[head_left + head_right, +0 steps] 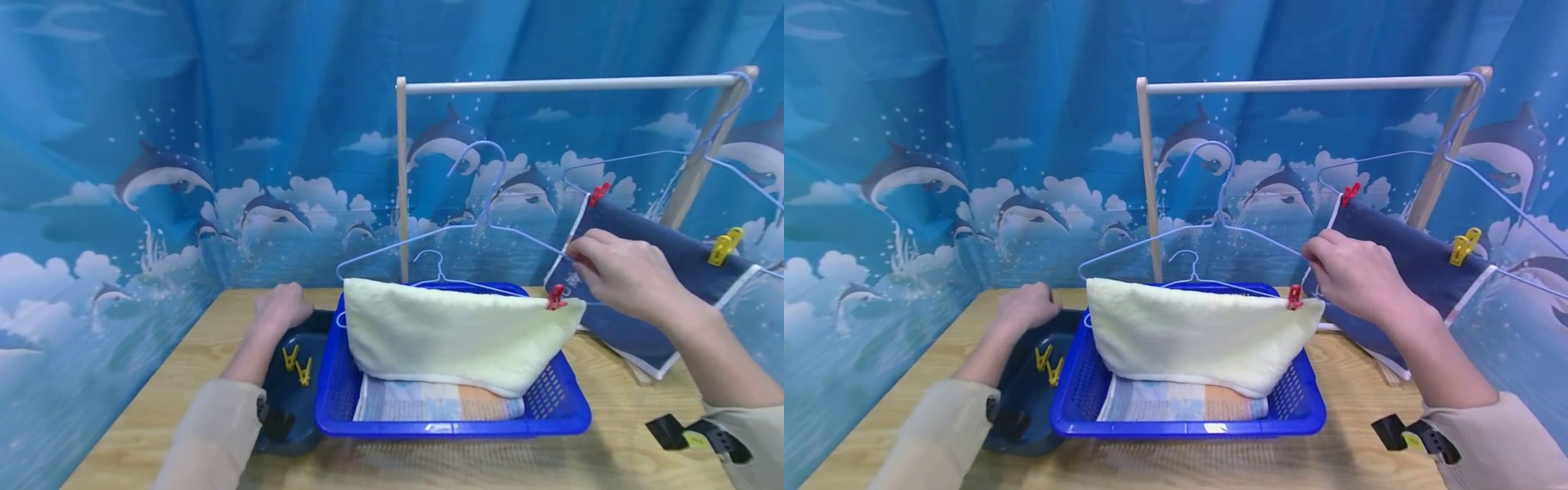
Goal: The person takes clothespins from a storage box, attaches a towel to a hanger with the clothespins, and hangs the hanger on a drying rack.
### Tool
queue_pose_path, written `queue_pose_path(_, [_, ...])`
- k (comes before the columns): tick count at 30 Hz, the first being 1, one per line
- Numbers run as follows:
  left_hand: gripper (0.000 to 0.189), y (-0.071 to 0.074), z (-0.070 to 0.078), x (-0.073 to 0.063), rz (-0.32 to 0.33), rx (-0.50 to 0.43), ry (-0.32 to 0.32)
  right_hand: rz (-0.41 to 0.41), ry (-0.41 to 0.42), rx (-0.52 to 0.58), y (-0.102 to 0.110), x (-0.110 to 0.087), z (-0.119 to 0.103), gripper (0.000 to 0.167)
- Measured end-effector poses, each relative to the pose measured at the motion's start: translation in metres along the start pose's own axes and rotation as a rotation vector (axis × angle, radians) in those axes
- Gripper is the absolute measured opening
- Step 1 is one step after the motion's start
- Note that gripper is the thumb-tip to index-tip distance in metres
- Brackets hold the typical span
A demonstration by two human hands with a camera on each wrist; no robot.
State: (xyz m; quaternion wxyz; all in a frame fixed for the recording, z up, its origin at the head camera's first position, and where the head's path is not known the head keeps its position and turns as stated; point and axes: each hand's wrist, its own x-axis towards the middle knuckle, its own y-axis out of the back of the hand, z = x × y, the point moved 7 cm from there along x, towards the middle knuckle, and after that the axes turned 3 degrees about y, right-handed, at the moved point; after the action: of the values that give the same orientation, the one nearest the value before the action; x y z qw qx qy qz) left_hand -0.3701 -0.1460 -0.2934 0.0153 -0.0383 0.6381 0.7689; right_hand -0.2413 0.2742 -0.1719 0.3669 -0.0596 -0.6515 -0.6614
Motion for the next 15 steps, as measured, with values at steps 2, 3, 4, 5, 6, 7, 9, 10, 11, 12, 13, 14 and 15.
queue_pose_path(2, [0.021,-0.005,0.001,0.004,-0.009,0.02,-0.021,-0.002,-0.001,-0.002,0.0,0.0,0.0,0.02])
queue_pose_path(3, [0.021,-0.007,0.001,0.005,-0.018,0.03,-0.033,-0.001,-0.001,-0.003,0.0,0.0,0.0,0.02])
queue_pose_path(4, [0.02,-0.01,0.002,0.006,-0.03,0.043,-0.047,-0.001,0.001,-0.005,0.0,0.001,0.0,0.02])
queue_pose_path(5, [0.02,-0.013,0.003,0.006,-0.045,0.05,-0.059,0.0,0.003,-0.006,0.0,0.001,0.0,0.02])
queue_pose_path(6, [0.02,-0.016,0.004,0.006,-0.056,0.058,-0.072,0.002,0.006,-0.007,0.0,0.001,0.0,0.02])
queue_pose_path(7, [0.02,-0.018,0.005,0.007,-0.068,0.066,-0.084,0.003,0.009,-0.007,0.0,0.001,0.0,0.02])
queue_pose_path(9, [0.019,-0.024,0.008,0.008,-0.103,0.07,-0.103,0.005,0.013,-0.007,0.0,0.001,0.0,0.02])
queue_pose_path(10, [0.018,-0.027,0.009,0.008,-0.119,0.074,-0.122,0.006,0.014,-0.008,0.0,0.001,0.0,0.02])
queue_pose_path(11, [0.017,-0.03,0.011,0.008,-0.137,0.073,-0.139,0.006,0.014,-0.007,0.0,0.001,0.0,0.02])
queue_pose_path(12, [0.015,-0.034,0.012,0.009,-0.161,0.067,-0.156,0.007,0.015,-0.006,0.0,0.001,0.0,0.02])
queue_pose_path(13, [0.013,-0.038,0.014,0.009,-0.194,0.054,-0.172,0.008,0.016,-0.007,0.0,0.002,0.0,0.02])
queue_pose_path(14, [0.012,-0.043,0.015,0.008,-0.232,0.034,-0.185,0.008,0.017,-0.006,0.0,0.002,0.0,0.02])
queue_pose_path(15, [0.012,-0.048,0.016,0.008,-0.27,0.019,-0.199,0.008,0.017,-0.006,0.001,0.002,-0.001,0.02])
